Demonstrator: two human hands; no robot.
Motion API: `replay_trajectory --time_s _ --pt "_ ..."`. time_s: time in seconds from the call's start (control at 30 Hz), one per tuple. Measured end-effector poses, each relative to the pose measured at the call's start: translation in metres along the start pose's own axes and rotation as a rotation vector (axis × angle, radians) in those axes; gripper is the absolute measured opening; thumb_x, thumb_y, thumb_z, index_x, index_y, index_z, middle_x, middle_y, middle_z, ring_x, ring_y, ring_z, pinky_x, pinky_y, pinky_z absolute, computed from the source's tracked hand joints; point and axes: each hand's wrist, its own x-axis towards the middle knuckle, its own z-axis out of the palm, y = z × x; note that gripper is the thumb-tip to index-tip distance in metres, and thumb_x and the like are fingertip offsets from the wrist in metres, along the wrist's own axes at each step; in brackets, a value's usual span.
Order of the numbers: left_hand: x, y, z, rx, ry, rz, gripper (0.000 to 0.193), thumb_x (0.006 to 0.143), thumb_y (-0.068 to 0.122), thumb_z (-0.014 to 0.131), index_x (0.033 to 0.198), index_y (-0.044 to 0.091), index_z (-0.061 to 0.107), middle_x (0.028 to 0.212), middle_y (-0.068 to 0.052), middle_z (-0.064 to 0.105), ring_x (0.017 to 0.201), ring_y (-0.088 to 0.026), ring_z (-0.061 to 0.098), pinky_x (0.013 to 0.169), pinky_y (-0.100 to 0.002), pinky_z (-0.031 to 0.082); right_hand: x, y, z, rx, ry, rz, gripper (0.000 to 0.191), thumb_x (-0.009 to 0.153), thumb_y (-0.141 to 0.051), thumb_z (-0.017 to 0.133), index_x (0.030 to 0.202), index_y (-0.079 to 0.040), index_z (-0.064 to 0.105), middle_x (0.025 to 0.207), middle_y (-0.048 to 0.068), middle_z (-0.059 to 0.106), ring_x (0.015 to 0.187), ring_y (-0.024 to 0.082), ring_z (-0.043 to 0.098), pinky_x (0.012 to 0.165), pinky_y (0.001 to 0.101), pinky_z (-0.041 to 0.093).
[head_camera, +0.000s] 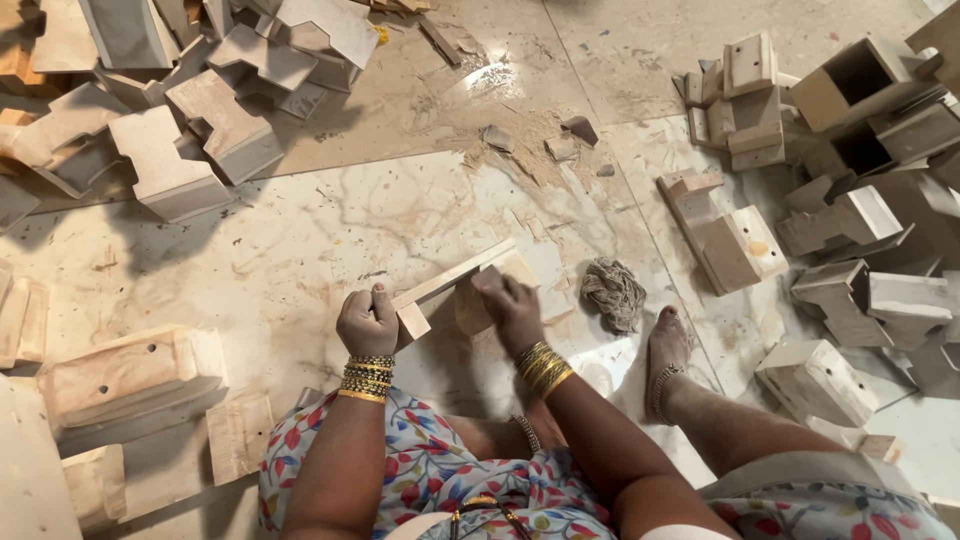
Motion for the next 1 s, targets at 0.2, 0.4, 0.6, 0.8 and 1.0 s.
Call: replay_trajectory --time_s 0.2,0.4,0.6,0.8,1.0 --pt "-0.003 -0.001 -0.001 -0.026 -0.01 -0.004 0.039 0.098 0.015 0.066 0.065 0.004 0.048 0.065 -0.014 0.053 0.06 -0.035 0.054 0.055 -0.046 0.043 0.006 -0.005 -0.003 -0.104 -0.191 0.099 0.029 0.092 -0.021 0.07 0.12 -0.026 0.075 0.097 0.004 0.081 0.104 0.028 0.068 0.077 0.0528 0.055" --pt "-0.002 -0.008 -0.003 0.002 0.003 0.006 0.038 0.097 0.014 0.068 0.065 0.005 0.05 0.064 -0.014 0.053 0.058 -0.035 0.054 0.054 -0.046 0.043 0.008 0.003 -0.002 0.265 -0.105 0.179 0.024 0.106 -0.022 0.053 0.118 -0.028 0.073 0.104 0.015 0.077 0.091 0.028 0.074 0.076 0.0395 0.062" --pt "-0.004 -0.007 -0.003 -0.003 -0.006 -0.009 0.039 0.098 0.012 0.068 0.066 0.004 0.048 0.067 -0.015 0.054 0.062 -0.036 0.054 0.057 -0.046 0.043 0.002 -0.009 -0.01 0.536 -0.198 0.486 0.031 0.11 -0.018 0.043 0.121 -0.023 0.072 0.115 0.013 0.079 0.104 0.024 0.078 0.094 0.0349 0.061" --pt "-0.003 -0.001 -0.008 -0.031 -0.013 -0.016 0.038 0.098 0.012 0.068 0.066 0.004 0.048 0.067 -0.015 0.054 0.062 -0.036 0.054 0.057 -0.046 0.044 0.003 -0.006 -0.003 0.126 -0.303 0.456 0.024 0.107 -0.021 0.062 0.123 -0.033 0.076 0.14 0.014 0.065 0.113 0.024 0.07 0.098 0.0369 0.061" --pt "-0.001 -0.002 -0.006 -0.007 0.005 -0.02 0.038 0.097 0.011 0.068 0.065 0.004 0.049 0.065 -0.015 0.053 0.06 -0.035 0.054 0.055 -0.046 0.042 -0.002 0.01 0.009 0.019 -0.135 -0.036 0.029 0.1 -0.015 0.065 0.127 -0.024 0.072 0.134 0.014 0.071 0.12 0.032 0.065 0.104 0.0489 0.052"
